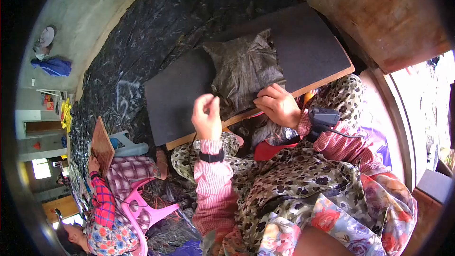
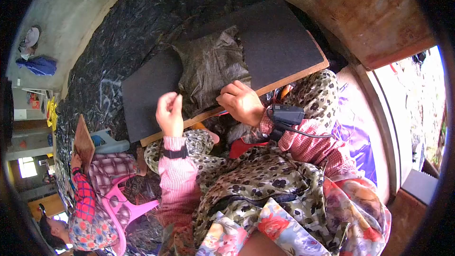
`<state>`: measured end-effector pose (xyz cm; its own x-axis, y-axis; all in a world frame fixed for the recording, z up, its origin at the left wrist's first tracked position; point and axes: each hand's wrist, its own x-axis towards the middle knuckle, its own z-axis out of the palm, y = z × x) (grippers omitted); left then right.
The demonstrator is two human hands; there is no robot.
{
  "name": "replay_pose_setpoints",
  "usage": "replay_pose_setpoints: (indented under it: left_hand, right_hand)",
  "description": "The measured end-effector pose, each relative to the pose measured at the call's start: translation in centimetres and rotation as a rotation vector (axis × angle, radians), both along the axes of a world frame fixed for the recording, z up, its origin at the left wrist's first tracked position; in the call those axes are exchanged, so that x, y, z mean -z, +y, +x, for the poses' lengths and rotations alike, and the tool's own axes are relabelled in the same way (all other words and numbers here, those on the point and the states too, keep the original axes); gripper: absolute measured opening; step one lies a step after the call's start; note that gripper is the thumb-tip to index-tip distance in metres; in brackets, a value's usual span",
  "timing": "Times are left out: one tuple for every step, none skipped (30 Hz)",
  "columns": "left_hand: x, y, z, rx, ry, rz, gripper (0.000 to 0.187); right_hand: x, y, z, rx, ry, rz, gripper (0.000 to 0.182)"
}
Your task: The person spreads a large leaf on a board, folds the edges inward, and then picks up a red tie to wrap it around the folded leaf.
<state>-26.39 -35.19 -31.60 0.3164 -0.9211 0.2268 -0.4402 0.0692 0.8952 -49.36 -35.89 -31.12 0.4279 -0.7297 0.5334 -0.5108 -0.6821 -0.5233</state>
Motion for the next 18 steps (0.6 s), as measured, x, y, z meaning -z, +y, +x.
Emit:
replay_pose_setpoints:
  left_hand:
    - [-0.8, 0.8, -0.2, 0.073, -0.152, -0.05, 0.029]
    - [-1.6, 1.7, -0.5, 0.177, -0.376, -0.116, 0.031]
    - [-2.0, 2.4, -1.2, 0.216, -0.503, -0.093, 0.029]
    - [-1.7, 2.7, -1.7, 0.195, -0.575, -0.086, 0.027]
    - [-1.3, 2.8, -2.0, 0.171, -0.646, -0.082, 0.025]
    - [-1.1, 2.5, -1.7, 0.156, -0.645, -0.098, 0.022]
    - [-1.1, 2.3, -1.4, 0.112, -0.627, -0.121, 0.019]
    - [-1.0, 2.0, -1.0, 0.076, -0.675, -0.208, 0.018]
    - [-1.4, 1.7, -0.8, 0.038, -0.72, -0.294, 0.017]
    - [-1.7, 1.6, -0.5, 0.046, -0.767, -0.318, 0.018]
    - [-1.4, 1.5, -0.2, 0.044, -0.768, -0.319, 0.018]
    - [-0.7, 1.6, 0.2, 0.107, -0.857, -0.207, 0.019]
    - [0.2, 1.7, 0.7, 0.171, -0.947, -0.096, 0.02]
    - [2.2, 2.1, 1.4, 0.193, -0.907, -0.021, 0.026]
    - [1.5, 2.1, 1.1, 0.195, -0.908, -0.024, 0.026]
    - [0.9, 2.1, 0.6, 0.111, -0.833, -0.062, 0.028]
    - [0.3, 2.4, 0.2, 0.029, -0.755, -0.092, 0.03]
    - [-0.1, 2.1, -0.2, 0.052, -0.698, -0.163, 0.03]
  right_hand:
    - [-0.1, -0.1, 0.0, 0.004, -0.031, 0.018, 0.017]
    - [-0.2, -0.1, 0.0, 0.006, -0.035, 0.023, 0.017]
    - [-0.4, -0.2, 0.0, 0.013, -0.072, 0.043, 0.017]
    - [-0.5, -0.3, 0.0, 0.018, -0.109, 0.061, 0.017]
    - [-0.6, -0.2, 0.0, 0.014, -0.112, 0.062, 0.017]
    - [-0.7, -0.3, 0.1, 0.018, -0.112, 0.053, 0.018]
    - [-0.8, -0.4, 0.1, 0.024, -0.11, 0.043, 0.018]
    - [-0.8, -0.4, 0.1, 0.026, -0.109, 0.042, 0.018]
    - [-0.7, -0.3, 0.2, 0.006, -0.059, 0.008, 0.02]
    - [-0.5, -0.3, 0.2, -0.014, -0.01, -0.027, 0.021]
    - [-0.3, -0.3, 0.2, -0.016, -0.01, -0.028, 0.021]
    - [0.2, -0.3, 0.2, -0.042, 0.087, -0.064, 0.023]
    - [0.6, -0.3, 0.3, -0.065, 0.183, -0.103, 0.025]
    - [1.3, -0.3, 0.4, -0.061, 0.202, -0.102, 0.027]
    - [1.2, -0.3, 0.4, -0.058, 0.201, -0.103, 0.027]
    - [1.1, -0.4, 0.3, -0.064, 0.203, -0.097, 0.027]
    - [1.2, -0.1, 0.2, -0.071, 0.204, -0.085, 0.027]
    - [1.3, 0.1, 0.2, -0.072, 0.206, -0.078, 0.027]
